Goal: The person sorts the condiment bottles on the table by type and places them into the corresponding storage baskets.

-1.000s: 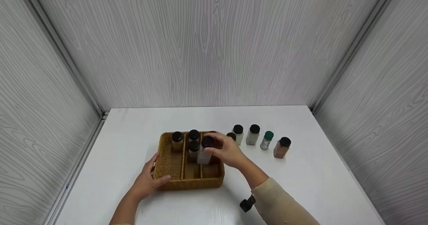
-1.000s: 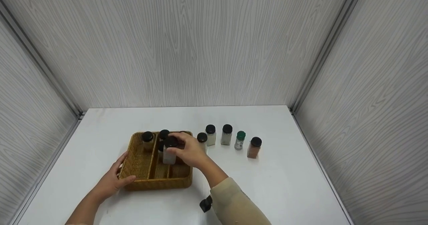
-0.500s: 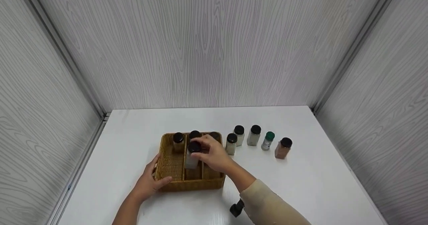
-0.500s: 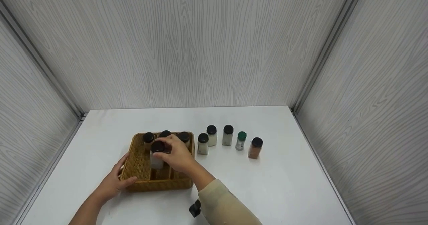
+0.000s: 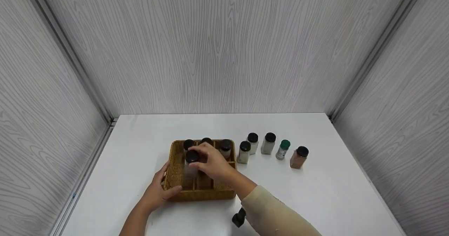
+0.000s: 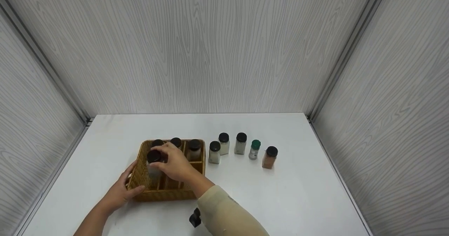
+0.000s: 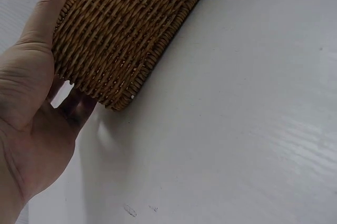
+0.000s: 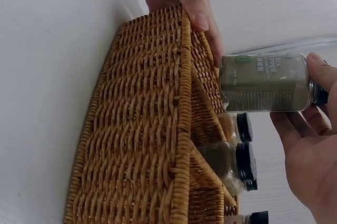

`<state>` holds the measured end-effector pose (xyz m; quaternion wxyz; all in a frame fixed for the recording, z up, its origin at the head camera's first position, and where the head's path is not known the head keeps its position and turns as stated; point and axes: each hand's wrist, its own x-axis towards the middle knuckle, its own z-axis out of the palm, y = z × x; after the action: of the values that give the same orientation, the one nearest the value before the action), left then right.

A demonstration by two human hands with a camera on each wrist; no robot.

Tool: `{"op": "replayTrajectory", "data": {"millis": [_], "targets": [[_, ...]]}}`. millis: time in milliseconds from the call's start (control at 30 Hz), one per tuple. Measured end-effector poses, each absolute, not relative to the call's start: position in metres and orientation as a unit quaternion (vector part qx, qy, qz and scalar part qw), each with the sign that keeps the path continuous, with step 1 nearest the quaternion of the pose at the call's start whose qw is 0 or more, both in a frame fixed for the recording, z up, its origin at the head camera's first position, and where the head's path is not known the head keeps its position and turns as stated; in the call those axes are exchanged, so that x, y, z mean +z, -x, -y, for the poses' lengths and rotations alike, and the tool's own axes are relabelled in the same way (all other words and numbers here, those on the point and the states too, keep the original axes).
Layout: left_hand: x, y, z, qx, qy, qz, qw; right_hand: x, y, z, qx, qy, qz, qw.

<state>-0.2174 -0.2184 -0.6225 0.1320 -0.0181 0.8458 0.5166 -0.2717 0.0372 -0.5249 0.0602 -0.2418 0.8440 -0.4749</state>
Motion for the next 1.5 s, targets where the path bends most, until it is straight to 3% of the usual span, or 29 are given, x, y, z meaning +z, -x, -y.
{"op": "replayTrajectory", "data": {"millis": [867,1167,1500], "targets": [[-0.627,0.219,0.217,0.524,0.012,-0.843,0.117,-0.536,0.298,-0.019,-0.439,0.237,-0.865,0.061],[-0.626,0.217,0.217,0.528,0.017,-0.84,0.12,-0.534,0.305,-0.013,-0.361,0.211,-0.905,0.081],[-0.628,0.217,0.218,0.524,0.014,-0.844,0.113,-0.535,0.311,-0.007,-0.298,0.232,-0.923,0.068]]}}
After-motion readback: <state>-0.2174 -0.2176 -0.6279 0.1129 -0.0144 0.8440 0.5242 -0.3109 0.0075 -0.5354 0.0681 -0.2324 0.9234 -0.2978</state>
